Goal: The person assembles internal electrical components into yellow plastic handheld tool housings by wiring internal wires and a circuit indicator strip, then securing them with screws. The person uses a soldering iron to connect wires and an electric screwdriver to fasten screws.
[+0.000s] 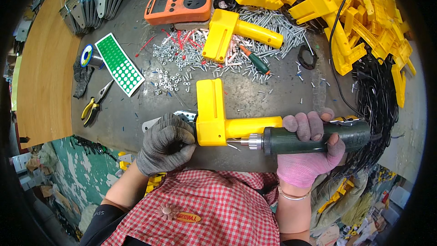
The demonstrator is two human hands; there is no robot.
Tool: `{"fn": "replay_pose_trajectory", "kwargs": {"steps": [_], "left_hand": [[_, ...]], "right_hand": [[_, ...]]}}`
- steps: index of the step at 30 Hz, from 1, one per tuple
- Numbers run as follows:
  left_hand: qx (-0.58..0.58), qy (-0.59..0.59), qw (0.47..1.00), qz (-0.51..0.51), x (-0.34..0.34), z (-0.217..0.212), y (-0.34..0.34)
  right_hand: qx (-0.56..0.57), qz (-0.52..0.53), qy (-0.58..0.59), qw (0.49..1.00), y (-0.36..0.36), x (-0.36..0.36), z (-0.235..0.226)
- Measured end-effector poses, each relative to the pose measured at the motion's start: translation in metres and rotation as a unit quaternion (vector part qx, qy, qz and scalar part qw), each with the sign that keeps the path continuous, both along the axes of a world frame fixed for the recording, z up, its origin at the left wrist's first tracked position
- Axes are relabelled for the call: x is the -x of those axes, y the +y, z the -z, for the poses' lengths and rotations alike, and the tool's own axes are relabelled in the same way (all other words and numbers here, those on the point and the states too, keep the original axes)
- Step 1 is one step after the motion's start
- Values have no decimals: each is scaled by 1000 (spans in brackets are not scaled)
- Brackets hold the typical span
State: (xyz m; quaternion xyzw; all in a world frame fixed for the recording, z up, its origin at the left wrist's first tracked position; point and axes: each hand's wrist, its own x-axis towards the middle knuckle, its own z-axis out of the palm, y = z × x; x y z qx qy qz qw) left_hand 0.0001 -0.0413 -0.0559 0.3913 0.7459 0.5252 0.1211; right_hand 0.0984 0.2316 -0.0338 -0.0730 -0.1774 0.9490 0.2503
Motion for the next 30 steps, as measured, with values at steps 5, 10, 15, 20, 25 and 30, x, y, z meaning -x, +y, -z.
{"fn": "replay_pose_trajectory", "kwargs": {"steps": [5,10,15,20,25,30], "left_hand": [[-1,-24,1000,-13,-3,0,0],[0,12,999,-31,-7,0,3],[43,23,999,-21,-3,-9,4],[220,50,971,-75,20,-37,-3],[215,20,971,-104,-3,-46,-9],[239,88,967,14,-11,-56,8]], "right_hand": [[-1,-11,3,1000,-1,1,0],[1,-17,11,1000,1,0,2],[-17,-22,3,1000,6,2,5],[-6,-17,-10,1000,14,-1,-3],[-79,-40,-278,956,71,16,-39],[-730,125,-515,431,135,29,-5]]}}
